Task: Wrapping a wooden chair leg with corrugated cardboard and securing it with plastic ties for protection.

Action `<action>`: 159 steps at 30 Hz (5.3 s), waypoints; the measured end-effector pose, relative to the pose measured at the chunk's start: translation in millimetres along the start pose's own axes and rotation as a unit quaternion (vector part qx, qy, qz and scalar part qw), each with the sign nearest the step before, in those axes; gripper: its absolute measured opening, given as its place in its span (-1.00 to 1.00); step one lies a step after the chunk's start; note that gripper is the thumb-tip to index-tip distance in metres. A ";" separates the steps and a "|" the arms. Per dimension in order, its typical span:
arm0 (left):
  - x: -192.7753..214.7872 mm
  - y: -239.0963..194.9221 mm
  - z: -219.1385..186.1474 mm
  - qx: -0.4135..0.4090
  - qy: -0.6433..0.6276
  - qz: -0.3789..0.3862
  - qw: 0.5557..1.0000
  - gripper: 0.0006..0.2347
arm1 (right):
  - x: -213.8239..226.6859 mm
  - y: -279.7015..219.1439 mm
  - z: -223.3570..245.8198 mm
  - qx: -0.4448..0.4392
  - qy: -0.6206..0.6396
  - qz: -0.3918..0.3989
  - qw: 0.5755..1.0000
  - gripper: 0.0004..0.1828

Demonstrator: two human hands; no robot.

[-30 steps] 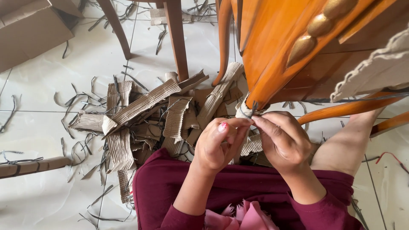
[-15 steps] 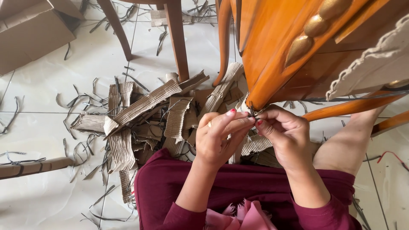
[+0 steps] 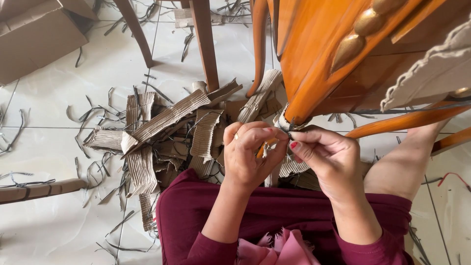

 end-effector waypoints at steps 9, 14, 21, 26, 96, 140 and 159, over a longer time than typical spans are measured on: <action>-1.4 3.1 -11.1 0.015 0.000 0.014 1.000 -0.72 | -14.8 -10.7 48.5 0.287 -0.232 -0.033 0.929 -0.87; -1.0 6.2 -13.0 0.036 -0.001 0.031 0.999 -0.72 | -10.1 -13.7 45.7 0.368 -0.254 -0.068 0.892 -0.85; 0.9 -4.5 -5.5 0.153 -0.017 0.099 0.983 -0.72 | -19.9 -14.2 52.4 0.476 -0.275 -0.063 0.833 -0.85; 2.0 -17.4 -0.4 0.220 -0.019 0.130 0.967 -0.74 | -24.3 -15.7 55.0 0.495 -0.279 -0.054 0.821 -0.83; 41.3 -235.0 65.8 0.574 -0.358 0.169 0.717 -0.77 | -58.4 -108.6 -144.7 0.140 -0.255 0.054 0.955 -0.70; -39.7 -113.1 16.2 0.323 -0.060 -0.100 0.939 -0.65 | -12.7 -11.2 -55.8 0.225 -0.242 -0.284 0.900 -0.87; -39.6 -112.6 57.5 0.451 -0.297 0.016 0.841 -0.84 | -15.1 -8.3 -49.6 0.219 -0.276 -0.134 0.926 -0.82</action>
Point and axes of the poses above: each hand's wrist, its own y-axis towards the middle knuckle, its own x-axis out of the back of the hand, z = x × y, the point moved 6 cm from there along y, towards the middle knuckle, and after that the axes turned 3 degrees about -x, right-handed, at the moved point
